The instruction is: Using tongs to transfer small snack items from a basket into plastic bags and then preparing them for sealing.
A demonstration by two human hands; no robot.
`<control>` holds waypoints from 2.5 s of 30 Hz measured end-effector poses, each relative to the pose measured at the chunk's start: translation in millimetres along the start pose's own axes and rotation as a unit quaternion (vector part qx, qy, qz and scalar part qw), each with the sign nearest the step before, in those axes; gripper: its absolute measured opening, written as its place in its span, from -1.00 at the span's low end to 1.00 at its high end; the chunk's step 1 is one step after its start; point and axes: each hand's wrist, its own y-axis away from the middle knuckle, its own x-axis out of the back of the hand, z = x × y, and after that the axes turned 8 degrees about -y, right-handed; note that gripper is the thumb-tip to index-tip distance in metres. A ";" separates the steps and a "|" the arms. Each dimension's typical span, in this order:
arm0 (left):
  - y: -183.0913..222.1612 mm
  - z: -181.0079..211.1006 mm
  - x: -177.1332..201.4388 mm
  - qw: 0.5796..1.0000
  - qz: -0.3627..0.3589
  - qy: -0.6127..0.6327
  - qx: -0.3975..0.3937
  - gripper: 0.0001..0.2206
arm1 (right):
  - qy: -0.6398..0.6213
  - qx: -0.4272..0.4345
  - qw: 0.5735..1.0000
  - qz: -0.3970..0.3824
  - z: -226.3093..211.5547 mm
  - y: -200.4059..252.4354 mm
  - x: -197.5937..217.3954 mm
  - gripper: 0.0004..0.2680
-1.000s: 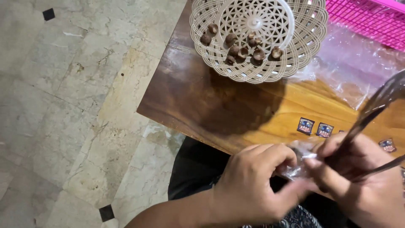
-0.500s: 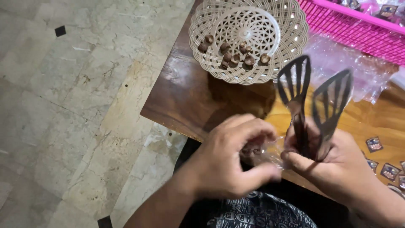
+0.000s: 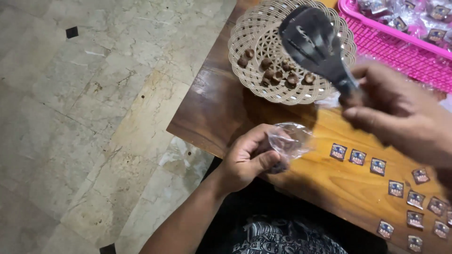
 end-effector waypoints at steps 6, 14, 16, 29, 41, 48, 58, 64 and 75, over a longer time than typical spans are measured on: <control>3.3 -5.1 16.4 0.999 0.023 0.023 -0.029 -0.50 | 0.258 -0.005 0.960 0.110 -19.7 -35.1 19.3 -0.51; 0.0 10.2 22.6 0.998 0.041 -0.054 0.013 -0.52 | 0.483 0.036 0.871 0.078 -2.7 -55.1 11.4 -0.50; -1.7 11.9 22.6 0.998 0.040 -0.050 0.019 -0.54 | 0.525 0.116 0.837 0.106 14.1 -54.8 11.4 -0.55; -18.2 12.9 16.5 0.990 0.053 -0.129 -0.015 -0.69 | 0.183 0.029 0.978 0.091 -9.5 -20.4 19.6 -0.62; -17.0 4.2 9.4 0.995 0.021 -0.097 -0.030 -0.59 | 0.250 0.104 0.961 0.058 25.3 22.8 33.5 -0.41; -14.9 8.8 9.5 0.996 0.012 -0.079 -0.045 -0.54 | 0.202 0.062 0.975 0.073 28.4 11.8 38.1 -0.45; -14.8 9.3 10.0 0.992 0.040 -0.111 -0.043 -0.67 | 0.265 0.058 0.960 0.064 78.8 29.6 46.8 -0.37; -17.3 -0.2 5.8 0.997 0.059 -0.046 -0.018 -0.73 | 0.286 0.047 0.943 0.161 48.0 57.0 -0.3 -0.60; -15.1 0.7 4.8 0.991 0.069 -0.115 -0.017 -0.74 | 0.203 0.064 0.970 0.114 117.5 43.2 46.2 -0.50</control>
